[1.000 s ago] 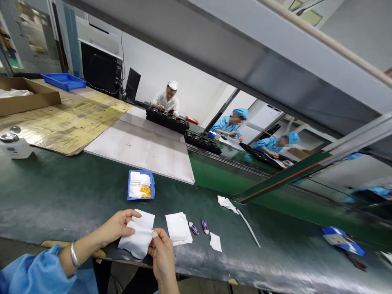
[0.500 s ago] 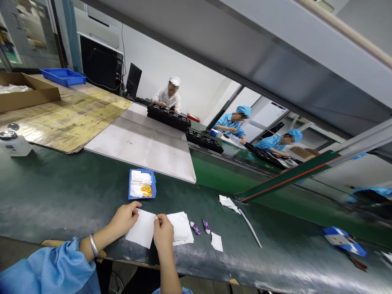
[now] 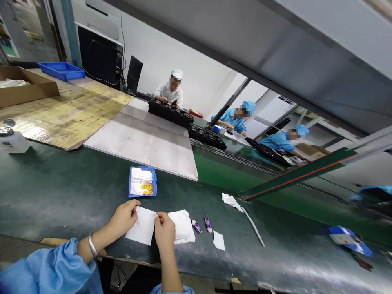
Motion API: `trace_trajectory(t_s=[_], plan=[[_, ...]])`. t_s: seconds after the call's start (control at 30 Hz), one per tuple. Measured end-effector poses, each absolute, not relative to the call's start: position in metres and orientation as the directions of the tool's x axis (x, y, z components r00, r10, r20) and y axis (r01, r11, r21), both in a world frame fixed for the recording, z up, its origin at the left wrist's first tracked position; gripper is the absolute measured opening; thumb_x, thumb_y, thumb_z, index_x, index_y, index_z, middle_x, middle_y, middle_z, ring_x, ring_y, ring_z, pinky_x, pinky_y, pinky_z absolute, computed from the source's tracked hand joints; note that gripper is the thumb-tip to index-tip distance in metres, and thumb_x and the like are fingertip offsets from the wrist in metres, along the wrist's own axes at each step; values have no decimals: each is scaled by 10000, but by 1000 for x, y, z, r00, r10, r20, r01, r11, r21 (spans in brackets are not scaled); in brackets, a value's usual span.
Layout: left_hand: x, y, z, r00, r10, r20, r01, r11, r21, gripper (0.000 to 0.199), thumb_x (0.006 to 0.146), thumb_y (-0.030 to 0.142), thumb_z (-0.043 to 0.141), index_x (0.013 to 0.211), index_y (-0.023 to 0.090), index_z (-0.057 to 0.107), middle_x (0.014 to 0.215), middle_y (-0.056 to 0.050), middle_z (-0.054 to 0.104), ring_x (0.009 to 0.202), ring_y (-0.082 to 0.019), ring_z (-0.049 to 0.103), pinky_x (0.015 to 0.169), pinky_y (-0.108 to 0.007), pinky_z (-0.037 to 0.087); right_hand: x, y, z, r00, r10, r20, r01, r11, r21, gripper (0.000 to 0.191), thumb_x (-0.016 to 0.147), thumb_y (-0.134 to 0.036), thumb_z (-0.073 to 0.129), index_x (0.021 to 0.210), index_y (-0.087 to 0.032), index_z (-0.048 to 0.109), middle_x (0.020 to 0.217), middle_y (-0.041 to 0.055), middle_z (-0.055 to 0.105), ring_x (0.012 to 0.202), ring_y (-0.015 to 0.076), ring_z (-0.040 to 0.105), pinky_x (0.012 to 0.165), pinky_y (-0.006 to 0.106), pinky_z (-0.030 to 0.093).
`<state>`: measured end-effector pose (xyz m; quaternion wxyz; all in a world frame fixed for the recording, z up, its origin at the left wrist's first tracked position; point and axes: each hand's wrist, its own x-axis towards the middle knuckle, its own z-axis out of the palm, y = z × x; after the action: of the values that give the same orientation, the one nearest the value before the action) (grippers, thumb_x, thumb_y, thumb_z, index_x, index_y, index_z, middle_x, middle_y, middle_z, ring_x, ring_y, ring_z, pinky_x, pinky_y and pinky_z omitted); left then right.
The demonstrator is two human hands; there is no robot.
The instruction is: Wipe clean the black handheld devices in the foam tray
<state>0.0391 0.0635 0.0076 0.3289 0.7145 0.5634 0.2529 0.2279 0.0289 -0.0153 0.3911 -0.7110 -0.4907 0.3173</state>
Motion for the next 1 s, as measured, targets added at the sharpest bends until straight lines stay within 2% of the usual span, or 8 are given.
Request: trace_trajectory(t_s=[0.3,0.43,0.57,0.67,0.83,1.0], plan=[[41,68,6,234,970,-64,693,-121,710,435,745,-41,523,1121,154,622,926,-56,677,861,-185,647,806,-276,444,229,31,-15,338,940,-53,541,-240,-806,257,777,-409,527,797,-196,669,504,-45,526,479,150,485,497,247,355],[41,68,6,238,968,-75,705,-119,699,425,760,-28,520,1131,156,615,951,-64,682,882,-189,650,822,-282,442,231,32,-14,326,945,-23,595,-224,-771,306,825,-398,461,872,-183,674,578,-19,579,536,163,532,535,254,400],[41,67,6,248,966,-76,711,-129,691,422,763,-20,512,1140,141,609,969,-76,684,898,-195,650,828,-285,444,228,34,-7,291,956,23,705,-198,-681,291,844,-292,453,972,-199,698,826,39,664,731,187,612,682,279,435],[41,67,7,249,966,-75,719,-132,682,422,764,-20,504,1143,134,605,978,-84,684,911,-202,651,834,-290,446,224,38,0,252,967,35,789,-184,-587,266,844,-203,464,950,-227,707,939,47,643,787,181,610,698,277,402],[41,65,11,248,966,-79,733,-133,667,409,777,-7,504,1146,142,597,1019,-88,682,938,-201,653,849,-288,447,221,46,7,195,980,30,877,-161,-453,201,845,-131,486,827,-221,665,891,25,591,705,148,570,610,259,319],[43,64,14,245,965,-99,763,-129,634,349,872,92,501,1211,142,565,1040,-99,675,1001,-213,646,896,-301,442,220,49,3,122,990,64,923,-89,-374,182,831,-77,493,802,-207,617,849,17,566,661,139,547,583,260,286]])
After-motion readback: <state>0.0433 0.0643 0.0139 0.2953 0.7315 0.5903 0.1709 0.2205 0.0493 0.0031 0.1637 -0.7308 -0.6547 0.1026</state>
